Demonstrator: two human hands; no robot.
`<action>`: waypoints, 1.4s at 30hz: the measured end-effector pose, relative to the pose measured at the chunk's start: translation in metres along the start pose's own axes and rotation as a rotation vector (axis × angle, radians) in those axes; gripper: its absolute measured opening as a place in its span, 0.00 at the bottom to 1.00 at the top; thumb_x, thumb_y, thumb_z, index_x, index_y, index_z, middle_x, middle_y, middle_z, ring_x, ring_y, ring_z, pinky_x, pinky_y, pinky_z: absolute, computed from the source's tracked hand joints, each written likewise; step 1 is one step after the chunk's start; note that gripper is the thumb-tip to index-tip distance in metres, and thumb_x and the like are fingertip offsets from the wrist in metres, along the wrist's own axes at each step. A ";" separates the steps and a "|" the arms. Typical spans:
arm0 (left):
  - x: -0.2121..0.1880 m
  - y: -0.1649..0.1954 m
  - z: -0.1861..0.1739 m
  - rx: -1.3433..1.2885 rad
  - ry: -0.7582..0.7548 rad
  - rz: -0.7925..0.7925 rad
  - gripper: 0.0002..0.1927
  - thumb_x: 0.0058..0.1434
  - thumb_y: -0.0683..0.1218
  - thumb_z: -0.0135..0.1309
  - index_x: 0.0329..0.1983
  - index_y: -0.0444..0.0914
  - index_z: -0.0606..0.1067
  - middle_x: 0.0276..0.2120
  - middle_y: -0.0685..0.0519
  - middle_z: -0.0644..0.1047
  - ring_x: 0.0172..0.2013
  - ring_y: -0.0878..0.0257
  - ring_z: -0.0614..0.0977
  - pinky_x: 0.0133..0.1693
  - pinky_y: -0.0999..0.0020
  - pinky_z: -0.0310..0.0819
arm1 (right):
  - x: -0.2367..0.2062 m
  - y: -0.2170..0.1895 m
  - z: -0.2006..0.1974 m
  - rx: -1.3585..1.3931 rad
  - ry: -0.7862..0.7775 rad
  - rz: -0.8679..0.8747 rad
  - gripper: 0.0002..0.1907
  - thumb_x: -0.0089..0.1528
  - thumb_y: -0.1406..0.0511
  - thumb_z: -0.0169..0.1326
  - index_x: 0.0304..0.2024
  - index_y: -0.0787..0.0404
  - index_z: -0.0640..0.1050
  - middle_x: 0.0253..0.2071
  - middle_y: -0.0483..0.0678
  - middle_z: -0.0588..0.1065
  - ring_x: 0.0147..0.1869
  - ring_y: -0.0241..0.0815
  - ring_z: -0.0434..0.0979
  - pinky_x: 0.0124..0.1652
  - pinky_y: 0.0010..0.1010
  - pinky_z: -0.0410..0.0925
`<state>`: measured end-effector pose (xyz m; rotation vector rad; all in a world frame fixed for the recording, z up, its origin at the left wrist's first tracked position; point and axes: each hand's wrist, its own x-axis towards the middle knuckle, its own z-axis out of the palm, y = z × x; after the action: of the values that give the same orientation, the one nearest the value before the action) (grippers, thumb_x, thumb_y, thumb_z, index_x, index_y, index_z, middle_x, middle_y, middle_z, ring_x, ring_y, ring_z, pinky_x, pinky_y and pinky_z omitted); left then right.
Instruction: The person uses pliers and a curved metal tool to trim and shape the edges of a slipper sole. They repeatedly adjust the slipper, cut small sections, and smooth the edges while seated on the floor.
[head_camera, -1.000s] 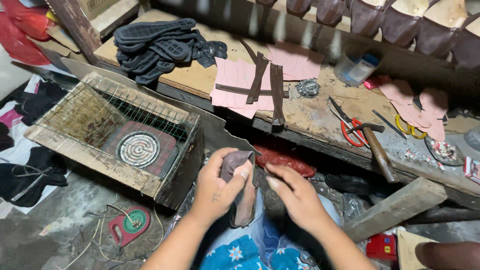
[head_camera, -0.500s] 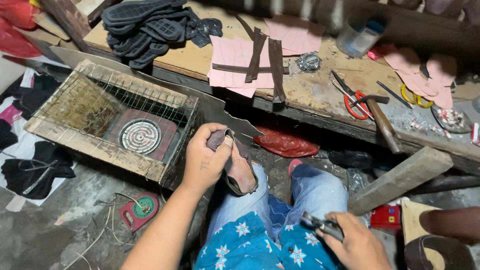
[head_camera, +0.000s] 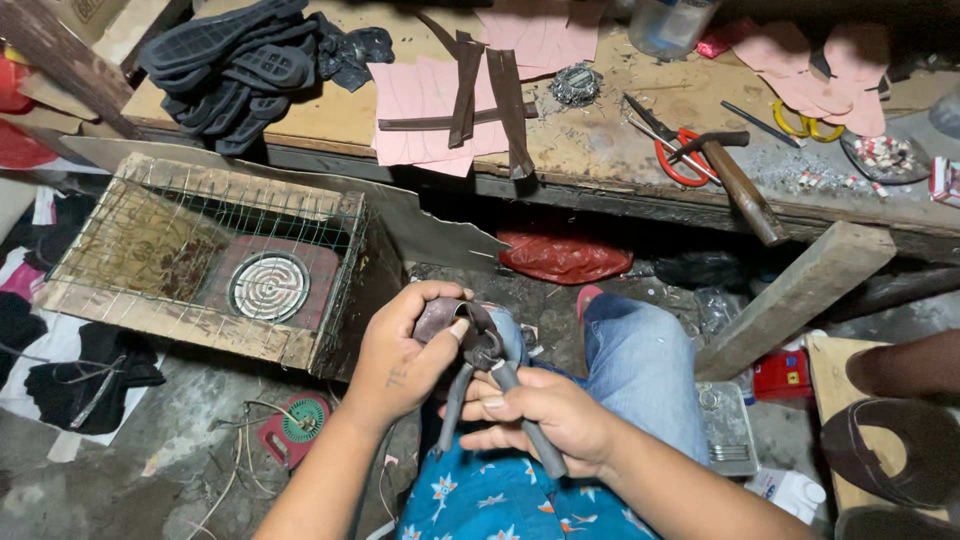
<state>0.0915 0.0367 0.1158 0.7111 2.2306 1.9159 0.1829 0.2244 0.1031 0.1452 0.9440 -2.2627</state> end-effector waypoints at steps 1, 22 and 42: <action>-0.001 0.002 0.001 0.000 0.004 0.016 0.14 0.58 0.38 0.57 0.49 0.34 0.75 0.43 0.50 0.82 0.44 0.65 0.83 0.48 0.69 0.78 | -0.002 -0.003 0.002 0.037 -0.055 -0.007 0.30 0.63 0.68 0.48 0.68 0.71 0.64 0.64 0.61 0.70 0.68 0.52 0.72 0.62 0.45 0.70; 0.007 -0.043 -0.030 0.159 0.334 0.040 0.12 0.64 0.40 0.55 0.49 0.33 0.71 0.44 0.49 0.80 0.46 0.64 0.80 0.52 0.70 0.74 | -0.033 0.013 -0.048 -0.534 0.247 -0.105 0.23 0.62 0.67 0.51 0.59 0.67 0.76 0.40 0.46 0.73 0.40 0.36 0.72 0.42 0.28 0.69; 0.007 0.001 0.001 0.008 -0.128 0.176 0.15 0.52 0.36 0.58 0.44 0.34 0.71 0.43 0.47 0.79 0.44 0.58 0.82 0.51 0.67 0.77 | -0.016 -0.022 -0.024 0.366 -0.197 0.125 0.26 0.62 0.69 0.45 0.62 0.75 0.66 0.61 0.72 0.71 0.62 0.66 0.76 0.58 0.59 0.73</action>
<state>0.0853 0.0404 0.1179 1.0318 2.1638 1.8773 0.1777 0.2601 0.1041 0.1339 0.4028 -2.2637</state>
